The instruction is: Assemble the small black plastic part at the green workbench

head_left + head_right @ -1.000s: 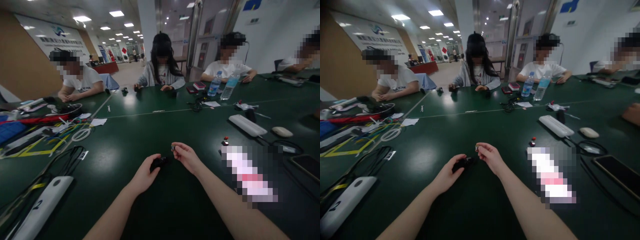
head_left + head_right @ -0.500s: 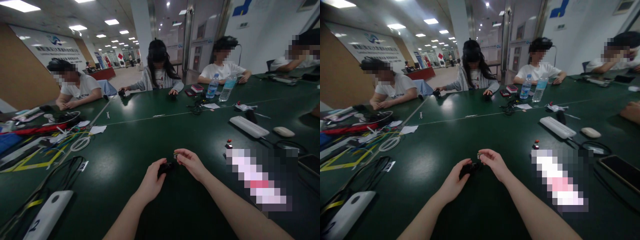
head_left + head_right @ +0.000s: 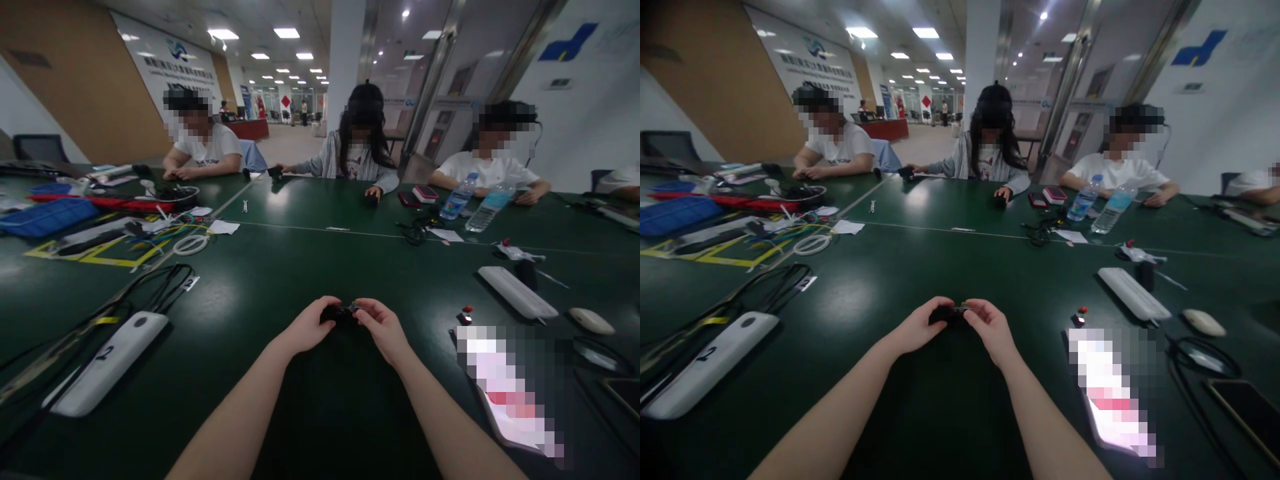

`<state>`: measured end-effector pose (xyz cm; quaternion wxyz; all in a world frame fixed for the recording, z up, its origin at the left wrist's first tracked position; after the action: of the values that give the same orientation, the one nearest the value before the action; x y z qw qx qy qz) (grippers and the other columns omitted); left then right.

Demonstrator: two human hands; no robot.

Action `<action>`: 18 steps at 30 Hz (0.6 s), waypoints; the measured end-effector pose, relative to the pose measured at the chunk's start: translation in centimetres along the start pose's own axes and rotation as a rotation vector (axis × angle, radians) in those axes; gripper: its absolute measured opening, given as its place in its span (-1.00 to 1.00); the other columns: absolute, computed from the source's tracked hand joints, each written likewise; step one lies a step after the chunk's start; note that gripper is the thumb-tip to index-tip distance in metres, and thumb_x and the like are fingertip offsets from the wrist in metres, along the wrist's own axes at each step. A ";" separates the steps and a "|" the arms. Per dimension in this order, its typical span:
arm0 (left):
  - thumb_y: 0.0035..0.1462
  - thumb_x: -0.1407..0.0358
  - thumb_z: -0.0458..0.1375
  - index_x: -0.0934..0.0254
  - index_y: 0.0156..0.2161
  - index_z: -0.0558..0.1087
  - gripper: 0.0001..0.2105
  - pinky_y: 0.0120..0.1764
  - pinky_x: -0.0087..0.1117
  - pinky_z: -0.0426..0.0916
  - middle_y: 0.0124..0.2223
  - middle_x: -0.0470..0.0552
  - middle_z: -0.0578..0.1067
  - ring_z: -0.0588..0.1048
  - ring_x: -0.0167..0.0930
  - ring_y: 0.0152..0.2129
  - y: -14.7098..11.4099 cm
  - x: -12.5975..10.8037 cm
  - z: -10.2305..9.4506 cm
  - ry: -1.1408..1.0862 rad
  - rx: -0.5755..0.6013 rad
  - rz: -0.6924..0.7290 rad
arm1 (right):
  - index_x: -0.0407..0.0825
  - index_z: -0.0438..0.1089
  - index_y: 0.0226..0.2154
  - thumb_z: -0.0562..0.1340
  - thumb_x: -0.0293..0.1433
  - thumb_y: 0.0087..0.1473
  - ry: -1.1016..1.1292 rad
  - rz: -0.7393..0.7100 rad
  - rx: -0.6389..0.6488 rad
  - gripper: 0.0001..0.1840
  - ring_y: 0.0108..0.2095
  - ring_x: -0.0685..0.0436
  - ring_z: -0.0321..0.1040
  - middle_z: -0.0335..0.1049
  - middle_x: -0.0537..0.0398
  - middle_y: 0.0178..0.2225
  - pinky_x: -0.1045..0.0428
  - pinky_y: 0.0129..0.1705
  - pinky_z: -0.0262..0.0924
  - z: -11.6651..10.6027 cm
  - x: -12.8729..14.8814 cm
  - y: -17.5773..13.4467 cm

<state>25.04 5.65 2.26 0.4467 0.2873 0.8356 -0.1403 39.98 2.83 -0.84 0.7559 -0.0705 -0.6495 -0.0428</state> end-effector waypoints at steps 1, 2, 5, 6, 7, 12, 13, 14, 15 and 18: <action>0.01 0.43 0.03 0.16 -0.03 0.24 -0.63 0.01 -0.26 0.19 -0.03 -0.04 0.34 0.30 -0.39 -0.07 0.0 0.1 -0.1 -0.023 -0.003 0.005 | 0.03 0.39 -0.29 0.29 -0.29 -0.20 -0.009 0.002 0.007 -0.69 -0.30 -0.07 0.29 0.39 0.09 -0.31 -0.02 -0.24 0.14 0.1 0.0 0.0; 0.00 0.44 0.02 0.16 -0.05 0.25 -0.65 0.00 -0.27 0.20 -0.04 -0.04 0.35 0.31 -0.40 -0.08 0.1 0.2 -0.2 -0.037 -0.007 0.012 | 0.03 0.38 -0.27 0.28 -0.29 -0.19 -0.019 0.001 0.016 -0.68 -0.29 -0.07 0.29 0.39 0.09 -0.30 -0.03 -0.24 0.14 0.1 0.0 0.0; 0.00 0.46 0.00 0.18 -0.10 0.29 -0.68 -0.01 -0.27 0.20 -0.08 -0.04 0.35 0.32 -0.41 -0.11 0.1 0.3 -0.1 -0.032 -0.015 0.041 | 0.02 0.35 -0.23 0.26 -0.30 -0.16 -0.032 -0.011 0.034 -0.66 -0.28 -0.08 0.30 0.38 0.08 -0.29 -0.03 -0.24 0.15 0.3 0.1 0.1; -0.01 0.47 0.00 0.19 -0.12 0.30 -0.69 -0.01 -0.27 0.19 -0.08 -0.03 0.35 0.32 -0.41 -0.11 0.1 0.3 -0.1 -0.025 -0.017 0.052 | 0.02 0.34 -0.23 0.26 -0.30 -0.16 -0.031 -0.015 0.035 -0.66 -0.28 -0.08 0.30 0.38 0.08 -0.29 -0.03 -0.24 0.15 0.3 0.1 0.1; -0.02 0.48 0.00 0.19 -0.14 0.30 -0.70 0.00 -0.28 0.18 -0.08 -0.04 0.35 0.31 -0.41 -0.11 0.0 0.2 -0.1 -0.019 -0.025 0.062 | 0.02 0.33 -0.23 0.27 -0.30 -0.16 -0.030 -0.018 0.034 -0.66 -0.29 -0.07 0.30 0.38 0.09 -0.30 -0.02 -0.24 0.15 0.3 0.1 0.1; -0.06 0.50 0.01 0.20 -0.22 0.33 -0.73 0.05 -0.29 0.12 -0.03 -0.05 0.32 0.26 -0.41 -0.05 -0.3 -0.2 -0.1 0.024 -0.074 0.097 | 0.02 0.34 -0.28 0.27 -0.29 -0.16 -0.064 -0.034 0.024 -0.70 -0.32 -0.06 0.29 0.38 0.10 -0.33 -0.02 -0.27 0.15 0.4 0.3 0.0; -0.05 0.50 0.01 0.20 -0.21 0.34 -0.74 0.05 -0.28 0.10 -0.01 -0.05 0.31 0.25 -0.40 -0.04 -0.4 -0.3 -0.1 0.031 -0.076 0.095 | 0.02 0.34 -0.28 0.26 -0.29 -0.15 -0.068 -0.041 0.028 -0.70 -0.31 -0.06 0.29 0.37 0.10 -0.33 -0.02 -0.27 0.15 0.5 0.4 0.0; -0.05 0.49 0.02 0.19 -0.20 0.34 -0.74 0.06 -0.27 0.09 0.00 -0.05 0.30 0.24 -0.40 -0.03 -0.4 -0.3 -0.1 0.033 -0.078 0.087 | 0.02 0.34 -0.27 0.26 -0.29 -0.15 -0.071 -0.047 0.033 -0.70 -0.31 -0.06 0.29 0.37 0.10 -0.32 -0.02 -0.27 0.15 0.5 0.5 -0.1; -0.03 0.47 0.01 0.19 -0.19 0.34 -0.73 0.05 -0.27 0.10 0.00 -0.05 0.30 0.24 -0.39 -0.03 -0.4 -0.2 -0.1 0.026 -0.080 0.073 | 0.02 0.34 -0.26 0.25 -0.29 -0.14 -0.073 -0.052 0.034 -0.70 -0.31 -0.07 0.28 0.37 0.09 -0.32 -0.02 -0.28 0.15 0.5 0.6 -0.1; 0.04 0.38 -0.02 0.16 -0.12 0.30 -0.73 -0.02 -0.29 0.19 -0.06 -0.07 0.34 0.30 -0.41 -0.10 -0.3 0.2 -0.1 -0.020 -0.090 0.017 | 0.04 0.34 -0.24 0.24 -0.29 -0.13 -0.074 -0.046 0.032 -0.69 -0.28 -0.07 0.28 0.36 0.09 -0.29 -0.02 -0.26 0.16 0.4 0.7 -0.2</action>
<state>24.72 5.46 2.14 0.4689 0.2727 0.8339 -0.1017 39.63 2.71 -0.11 0.7313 -0.0448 -0.6789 -0.0473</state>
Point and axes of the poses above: each hand's wrist, its own y-axis towards the middle knuckle, its own z-axis out of the palm, x = y × z, the point moved 7 cm from there along y, towards the middle knuckle
